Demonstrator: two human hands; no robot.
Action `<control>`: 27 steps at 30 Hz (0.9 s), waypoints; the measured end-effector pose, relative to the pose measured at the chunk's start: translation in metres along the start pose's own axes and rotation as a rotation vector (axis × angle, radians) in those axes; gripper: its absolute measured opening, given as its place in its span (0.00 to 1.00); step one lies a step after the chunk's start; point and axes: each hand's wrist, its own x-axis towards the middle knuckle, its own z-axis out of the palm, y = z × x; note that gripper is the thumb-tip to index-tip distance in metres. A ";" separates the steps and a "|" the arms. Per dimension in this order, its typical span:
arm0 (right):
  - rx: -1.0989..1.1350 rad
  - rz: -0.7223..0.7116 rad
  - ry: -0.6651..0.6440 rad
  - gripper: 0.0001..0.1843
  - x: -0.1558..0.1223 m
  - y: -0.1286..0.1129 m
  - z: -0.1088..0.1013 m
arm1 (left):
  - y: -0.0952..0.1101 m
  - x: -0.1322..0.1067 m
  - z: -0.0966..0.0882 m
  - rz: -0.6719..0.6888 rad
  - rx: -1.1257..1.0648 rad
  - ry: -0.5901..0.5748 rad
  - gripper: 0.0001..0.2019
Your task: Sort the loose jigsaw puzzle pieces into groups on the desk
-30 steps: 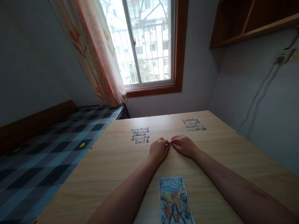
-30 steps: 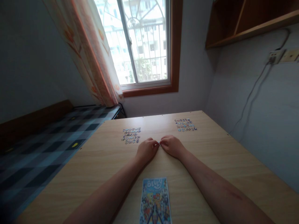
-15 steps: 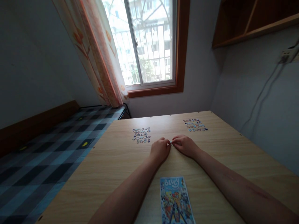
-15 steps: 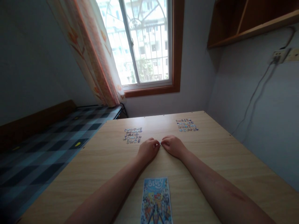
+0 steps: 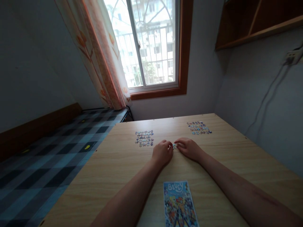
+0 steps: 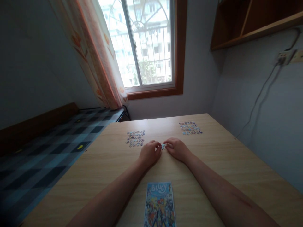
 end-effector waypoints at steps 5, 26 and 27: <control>0.003 0.010 -0.005 0.12 0.000 0.001 0.000 | -0.011 0.004 -0.008 -0.033 0.002 0.077 0.12; 0.025 0.067 0.021 0.18 0.002 -0.001 0.000 | -0.155 0.072 -0.068 -0.525 0.341 0.025 0.21; 0.026 0.069 0.021 0.18 0.002 -0.001 0.000 | -0.159 0.075 -0.067 -0.519 0.338 0.013 0.20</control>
